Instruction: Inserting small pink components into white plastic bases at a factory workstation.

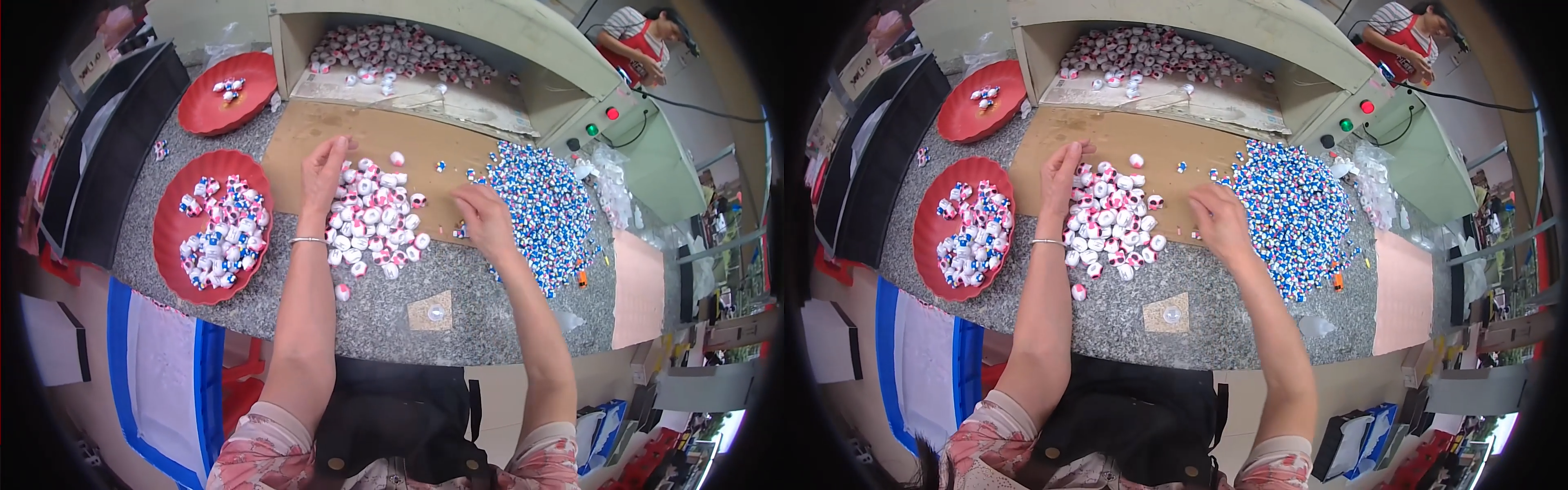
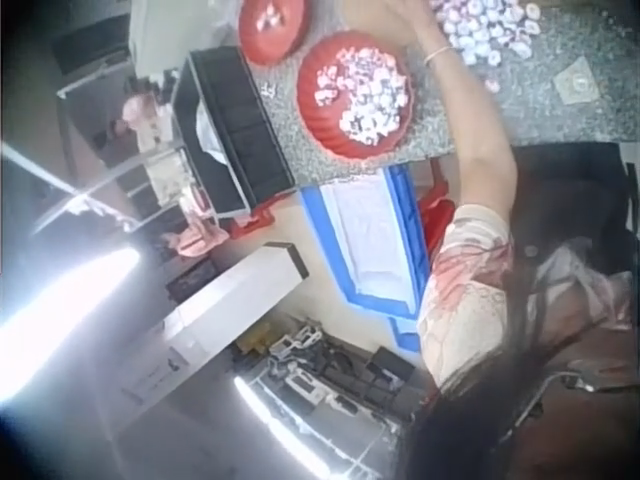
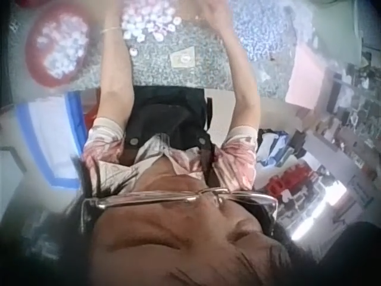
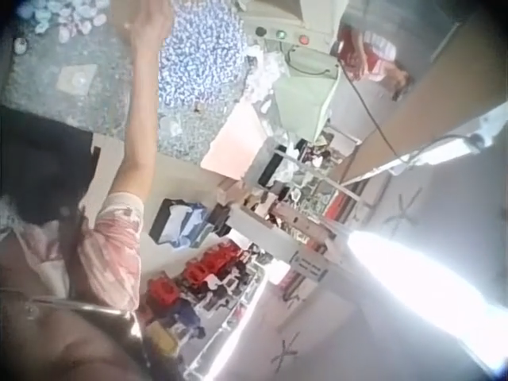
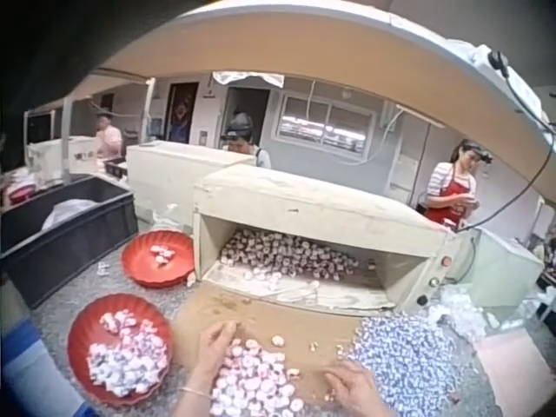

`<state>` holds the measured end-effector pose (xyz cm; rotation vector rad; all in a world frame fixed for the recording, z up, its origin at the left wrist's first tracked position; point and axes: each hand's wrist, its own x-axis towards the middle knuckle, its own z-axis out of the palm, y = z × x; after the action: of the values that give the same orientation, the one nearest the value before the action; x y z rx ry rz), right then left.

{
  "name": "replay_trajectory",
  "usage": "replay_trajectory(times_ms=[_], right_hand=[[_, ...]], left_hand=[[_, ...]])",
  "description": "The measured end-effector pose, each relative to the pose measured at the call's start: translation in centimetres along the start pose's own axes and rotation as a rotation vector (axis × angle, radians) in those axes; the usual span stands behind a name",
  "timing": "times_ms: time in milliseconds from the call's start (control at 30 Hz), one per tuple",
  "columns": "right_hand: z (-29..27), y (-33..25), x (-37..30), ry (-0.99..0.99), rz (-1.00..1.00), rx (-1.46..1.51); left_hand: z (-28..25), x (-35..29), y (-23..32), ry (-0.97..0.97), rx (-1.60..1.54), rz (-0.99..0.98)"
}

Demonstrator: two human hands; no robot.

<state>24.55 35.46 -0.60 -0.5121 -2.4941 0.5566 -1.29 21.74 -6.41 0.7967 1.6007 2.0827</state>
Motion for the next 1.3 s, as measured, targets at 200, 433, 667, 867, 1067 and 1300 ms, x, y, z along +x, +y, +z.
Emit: replay_trajectory(times_ms=[200, 433, 667, 867, 1067, 1300], right_hand=[[-1.6, -0.6, -3.6, -0.18, -0.123, -0.12], [-1.2, -1.2, -3.0, -0.389, -0.248, -0.314], [-0.9, -1.2, -4.1, -0.308, -0.24, -0.273], [-3.1, -3.3, -6.7, -0.053, 0.109, -0.018], [-5.5, -6.2, -16.0, -0.039, 0.178, 0.0], [-4.6, -8.2, -20.7, -0.114, 0.177, -0.099]], left_hand=[[-0.2, 1.4, 0.2, 0.148, -0.049, -0.006], [-0.7, 1.0, -1.0, 0.129, -0.088, 0.013], [0.0, 1.1, -0.5, 0.185, -0.146, 0.069], [0.1, 1.8, 0.9, 0.227, 0.109, 0.302], [0.9, 0.1, 6.3, 0.269, 0.283, 0.552], [1.2, -5.7, 10.7, 0.225, 0.198, 0.595]])
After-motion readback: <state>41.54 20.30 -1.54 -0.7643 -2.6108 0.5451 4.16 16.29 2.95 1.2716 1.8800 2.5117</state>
